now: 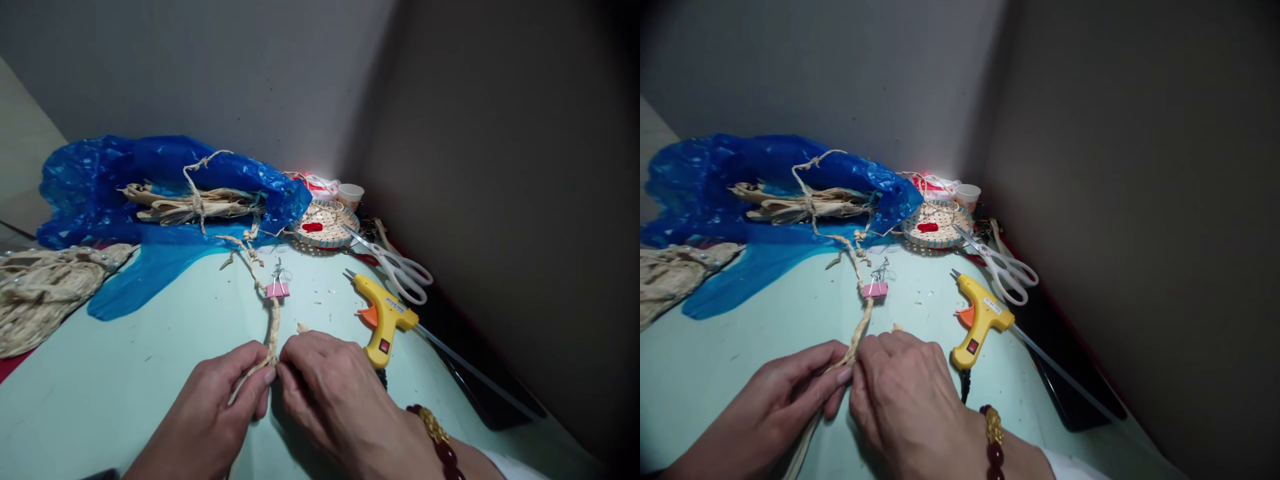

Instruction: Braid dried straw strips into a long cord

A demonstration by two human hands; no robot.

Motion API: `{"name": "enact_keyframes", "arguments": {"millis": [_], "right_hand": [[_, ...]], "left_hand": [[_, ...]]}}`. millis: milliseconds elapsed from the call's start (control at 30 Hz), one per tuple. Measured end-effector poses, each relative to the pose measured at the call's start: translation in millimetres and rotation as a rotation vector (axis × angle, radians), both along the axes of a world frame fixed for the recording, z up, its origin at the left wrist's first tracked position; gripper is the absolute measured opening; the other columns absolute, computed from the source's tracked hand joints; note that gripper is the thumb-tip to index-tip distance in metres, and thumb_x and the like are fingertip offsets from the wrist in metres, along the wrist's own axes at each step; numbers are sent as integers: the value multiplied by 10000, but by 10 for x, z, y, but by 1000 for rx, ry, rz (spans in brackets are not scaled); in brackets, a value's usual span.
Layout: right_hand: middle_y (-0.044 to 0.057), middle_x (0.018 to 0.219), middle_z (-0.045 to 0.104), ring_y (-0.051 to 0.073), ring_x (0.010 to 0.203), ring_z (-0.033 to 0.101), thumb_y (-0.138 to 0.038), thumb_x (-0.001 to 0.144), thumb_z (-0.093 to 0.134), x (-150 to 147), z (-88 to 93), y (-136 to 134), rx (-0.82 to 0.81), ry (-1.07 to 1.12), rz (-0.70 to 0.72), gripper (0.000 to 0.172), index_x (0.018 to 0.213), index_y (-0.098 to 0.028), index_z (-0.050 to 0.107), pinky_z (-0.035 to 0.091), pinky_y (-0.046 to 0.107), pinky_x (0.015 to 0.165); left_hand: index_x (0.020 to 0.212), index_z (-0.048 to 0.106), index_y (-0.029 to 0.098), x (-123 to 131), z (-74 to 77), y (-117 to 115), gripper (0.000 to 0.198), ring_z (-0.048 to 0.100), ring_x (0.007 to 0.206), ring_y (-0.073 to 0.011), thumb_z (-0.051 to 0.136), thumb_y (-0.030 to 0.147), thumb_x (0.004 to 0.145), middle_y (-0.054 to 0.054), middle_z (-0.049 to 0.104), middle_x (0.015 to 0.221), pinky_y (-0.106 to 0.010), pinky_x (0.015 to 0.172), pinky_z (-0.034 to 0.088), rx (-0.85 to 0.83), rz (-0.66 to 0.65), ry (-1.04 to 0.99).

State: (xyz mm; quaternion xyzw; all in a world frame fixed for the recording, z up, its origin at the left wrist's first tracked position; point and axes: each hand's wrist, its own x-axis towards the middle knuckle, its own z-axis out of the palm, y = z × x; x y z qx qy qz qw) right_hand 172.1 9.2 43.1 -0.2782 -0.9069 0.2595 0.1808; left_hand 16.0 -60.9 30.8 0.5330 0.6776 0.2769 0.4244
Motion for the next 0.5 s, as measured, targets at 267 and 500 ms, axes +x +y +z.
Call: {"name": "enact_keyframes", "arguments": {"millis": [267,500], "right_hand": [[-29,738,581,93,629,492,-149,938,439,53,101,23,-209,34,107,158,801,-198,501,355,203,607],[18,812,650,130,721,569,-267,976,466,22,20,38,-158,30,48,181,914,-181,612,394,232,659]], "left_hand": [[758,523,244,144,-10,-69,228,529,646,-163,400,336,927,21,552,657,-262,553,344,303,97,213],[662,438,244,40,5,-46,342,518,552,-136,324,372,958,50,519,597,-258,565,377,196,-19,177]]}}
